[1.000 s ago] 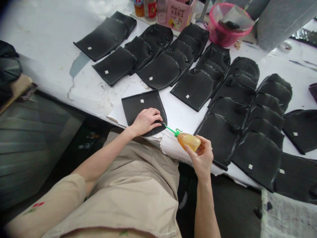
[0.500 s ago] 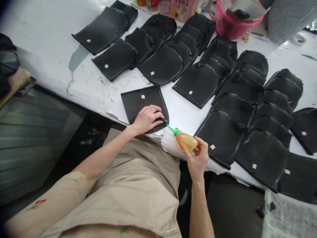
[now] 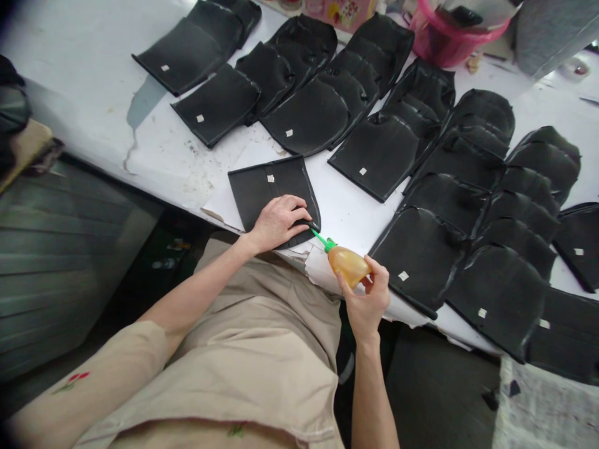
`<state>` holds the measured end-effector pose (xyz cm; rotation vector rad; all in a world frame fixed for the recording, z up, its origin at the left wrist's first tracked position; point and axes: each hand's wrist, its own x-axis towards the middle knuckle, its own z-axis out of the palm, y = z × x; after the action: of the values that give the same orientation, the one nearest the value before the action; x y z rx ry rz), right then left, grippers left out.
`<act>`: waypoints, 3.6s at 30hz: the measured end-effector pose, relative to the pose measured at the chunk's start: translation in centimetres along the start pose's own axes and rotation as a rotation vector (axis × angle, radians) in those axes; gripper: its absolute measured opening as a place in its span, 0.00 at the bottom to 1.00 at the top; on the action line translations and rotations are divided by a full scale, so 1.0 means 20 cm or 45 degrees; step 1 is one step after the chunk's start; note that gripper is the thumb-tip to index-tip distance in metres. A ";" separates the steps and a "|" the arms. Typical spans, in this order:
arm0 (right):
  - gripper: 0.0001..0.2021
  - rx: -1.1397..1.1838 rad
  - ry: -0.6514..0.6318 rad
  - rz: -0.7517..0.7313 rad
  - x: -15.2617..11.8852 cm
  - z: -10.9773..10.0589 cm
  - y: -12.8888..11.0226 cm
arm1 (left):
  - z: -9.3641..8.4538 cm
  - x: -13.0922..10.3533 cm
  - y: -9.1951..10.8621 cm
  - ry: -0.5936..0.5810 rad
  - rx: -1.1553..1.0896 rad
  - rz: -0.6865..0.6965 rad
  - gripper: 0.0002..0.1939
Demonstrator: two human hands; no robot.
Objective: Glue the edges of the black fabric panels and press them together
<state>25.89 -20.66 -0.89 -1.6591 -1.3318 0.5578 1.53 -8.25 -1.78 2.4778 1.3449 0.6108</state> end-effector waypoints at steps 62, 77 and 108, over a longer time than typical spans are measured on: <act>0.28 0.021 -0.110 0.062 -0.08 -0.01 -0.08 | 0.04 -0.05 0.01 0.021 -0.024 -0.094 0.15; 0.28 -0.009 -0.175 0.022 -0.11 0.01 -0.08 | -0.01 -0.16 -0.10 -0.038 -0.003 -0.002 0.19; 0.29 -0.034 -0.177 0.000 -0.11 0.00 -0.13 | -0.03 -0.16 -0.09 -0.050 -0.061 -0.034 0.19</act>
<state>23.95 -22.72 0.88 -1.6669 -1.4444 0.6679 -1.69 -9.95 -2.86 2.4177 1.3310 0.5788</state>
